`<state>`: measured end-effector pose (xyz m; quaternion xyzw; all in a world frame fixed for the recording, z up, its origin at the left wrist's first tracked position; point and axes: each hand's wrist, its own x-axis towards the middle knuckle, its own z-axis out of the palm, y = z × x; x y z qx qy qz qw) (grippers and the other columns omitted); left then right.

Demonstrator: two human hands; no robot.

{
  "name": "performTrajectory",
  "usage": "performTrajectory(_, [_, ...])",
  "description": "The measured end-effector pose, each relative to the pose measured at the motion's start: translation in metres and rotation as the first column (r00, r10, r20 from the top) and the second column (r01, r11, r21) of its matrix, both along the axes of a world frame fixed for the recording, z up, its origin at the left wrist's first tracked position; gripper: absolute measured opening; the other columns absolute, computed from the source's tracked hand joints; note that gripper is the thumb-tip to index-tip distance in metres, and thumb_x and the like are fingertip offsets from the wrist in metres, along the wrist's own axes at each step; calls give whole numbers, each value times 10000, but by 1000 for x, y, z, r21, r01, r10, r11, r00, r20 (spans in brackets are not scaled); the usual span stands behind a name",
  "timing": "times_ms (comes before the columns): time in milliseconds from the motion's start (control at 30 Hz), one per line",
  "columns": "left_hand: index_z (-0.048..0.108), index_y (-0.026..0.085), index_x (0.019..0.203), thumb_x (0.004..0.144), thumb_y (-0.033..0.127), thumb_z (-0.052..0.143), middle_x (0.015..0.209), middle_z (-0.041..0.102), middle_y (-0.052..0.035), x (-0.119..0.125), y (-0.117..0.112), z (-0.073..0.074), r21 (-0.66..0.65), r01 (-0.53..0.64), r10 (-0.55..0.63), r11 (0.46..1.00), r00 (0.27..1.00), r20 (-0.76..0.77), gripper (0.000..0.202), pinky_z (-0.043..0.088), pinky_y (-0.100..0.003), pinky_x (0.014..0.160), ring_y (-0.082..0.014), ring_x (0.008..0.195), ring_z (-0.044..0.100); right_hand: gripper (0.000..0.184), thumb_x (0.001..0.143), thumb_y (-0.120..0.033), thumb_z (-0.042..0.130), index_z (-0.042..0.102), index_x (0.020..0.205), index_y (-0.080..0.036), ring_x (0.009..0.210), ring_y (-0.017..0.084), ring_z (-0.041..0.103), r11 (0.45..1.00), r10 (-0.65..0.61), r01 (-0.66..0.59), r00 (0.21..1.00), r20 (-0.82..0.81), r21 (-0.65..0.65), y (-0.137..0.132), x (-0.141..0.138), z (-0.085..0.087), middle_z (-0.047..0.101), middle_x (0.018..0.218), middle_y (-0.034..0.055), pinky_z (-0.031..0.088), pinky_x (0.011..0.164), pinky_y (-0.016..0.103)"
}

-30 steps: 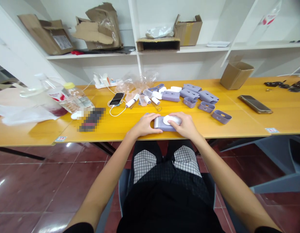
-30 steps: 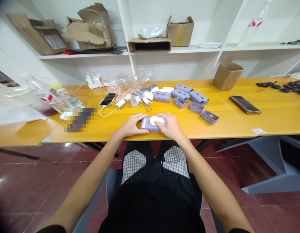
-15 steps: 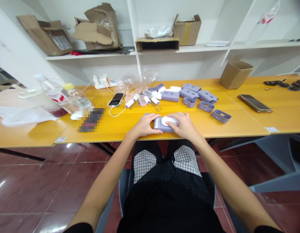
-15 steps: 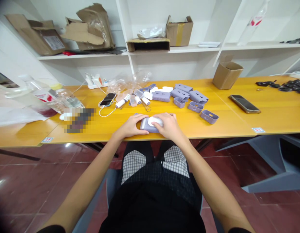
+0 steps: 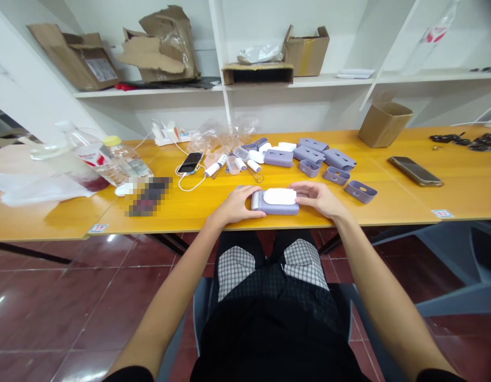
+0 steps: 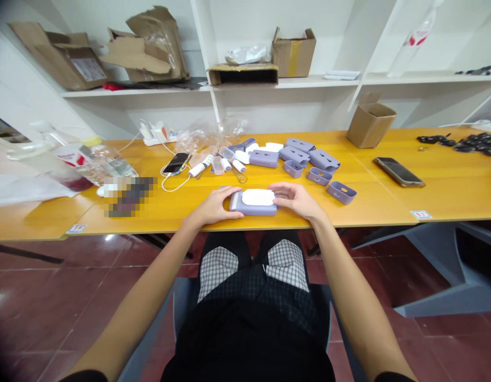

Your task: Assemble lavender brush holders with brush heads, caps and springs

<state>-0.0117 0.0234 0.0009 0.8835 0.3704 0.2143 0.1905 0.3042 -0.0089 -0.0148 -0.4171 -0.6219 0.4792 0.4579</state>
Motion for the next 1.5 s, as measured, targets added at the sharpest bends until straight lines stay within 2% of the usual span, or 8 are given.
performTrajectory(333, [633, 222, 1449, 738, 567, 926, 1496, 662, -136, -3, 1, 3, -6, 1, -1, 1000, 1000, 11, 843, 438, -518, 1206, -351, 1380, 613, 498, 700, -447, 963, 781, 1108, -228, 1144, 304, 767, 1000, 10, -10, 1000, -3, 6, 5, -5, -7, 822, 1163, 100, 584, 1112, 581])
performTrajectory(633, [624, 247, 1457, 757, 547, 898, 1513, 645, -133, -4, -1, -1, -14, -21, 22, 1000, 999, 27, 809, 443, -543, 1209, -366, 1397, 600, 525, 751, -505, 925, 738, 1159, -234, 1164, 306, 763, 995, -17, 11, 998, 55, 96, -1, -11, -6, 808, 1218, 118, 613, 1067, 542])
performTrajectory(733, [575, 252, 1509, 800, 556, 859, 1545, 617, -138, -5, 0, -3, -15, -49, 49, 999, 998, 37, 822, 435, -561, 1223, -373, 1431, 572, 489, 772, -547, 897, 745, 1113, -232, 1117, 296, 772, 988, -97, 89, 994, 56, 127, 2, -14, -14, 815, 1166, 109, 628, 1038, 529])
performTrajectory(833, [505, 249, 1561, 847, 546, 824, 1606, 561, -143, -4, 0, -5, -12, -78, 79, 997, 996, 50, 836, 406, -556, 1258, -366, 1489, 526, 381, 849, -551, 826, 771, 1044, -229, 1093, 290, 763, 952, -231, 198, 965, 125, 232, 6, -16, -19, 805, 1158, 108, 628, 1021, 527])
performTrajectory(1000, [493, 222, 1545, 887, 495, 799, 1630, 525, -157, -4, 1, -6, 15, -116, 114, 993, 989, 99, 775, 393, -545, 1281, -345, 1520, 500, 282, 925, -444, 759, 796, 1115, -239, 1144, 292, 741, 899, -290, 178, 927, 239, 401, 5, -19, -18, 779, 1239, 115, 610, 1039, 522])
performTrajectory(1100, [524, 239, 1499, 873, 474, 817, 1574, 574, -146, -4, 2, -10, 17, -124, 120, 992, 981, 152, 730, 452, -538, 1241, -332, 1463, 564, 268, 904, -437, 779, 796, 1084, -239, 1129, 293, 749, 888, -315, 196, 919, 239, 417, 4, -20, -17, 786, 1219, 115, 614, 1031, 522])
performTrajectory(1267, [598, 238, 1365, 822, 475, 874, 1346, 718, -119, -5, 6, -15, -30, -150, 153, 988, 963, 221, 654, 561, -517, 1120, -304, 1232, 717, 263, 874, -472, 802, 789, 1000, -242, 1150, 306, 750, 881, -339, 222, 912, 230, 418, 6, -19, -19, 798, 1200, 117, 593, 1050, 536])
performTrajectory(1500, [611, 239, 1291, 809, 487, 889, 1297, 720, -96, -4, 1, -13, -4, -154, 152, 988, 970, 189, 609, 596, -466, 1019, -284, 1124, 723, 279, 879, -498, 807, 759, 976, -240, 1189, 306, 745, 895, -289, 183, 932, 217, 408, 5, -18, -18, 796, 1231, 120, 554, 1104, 548])
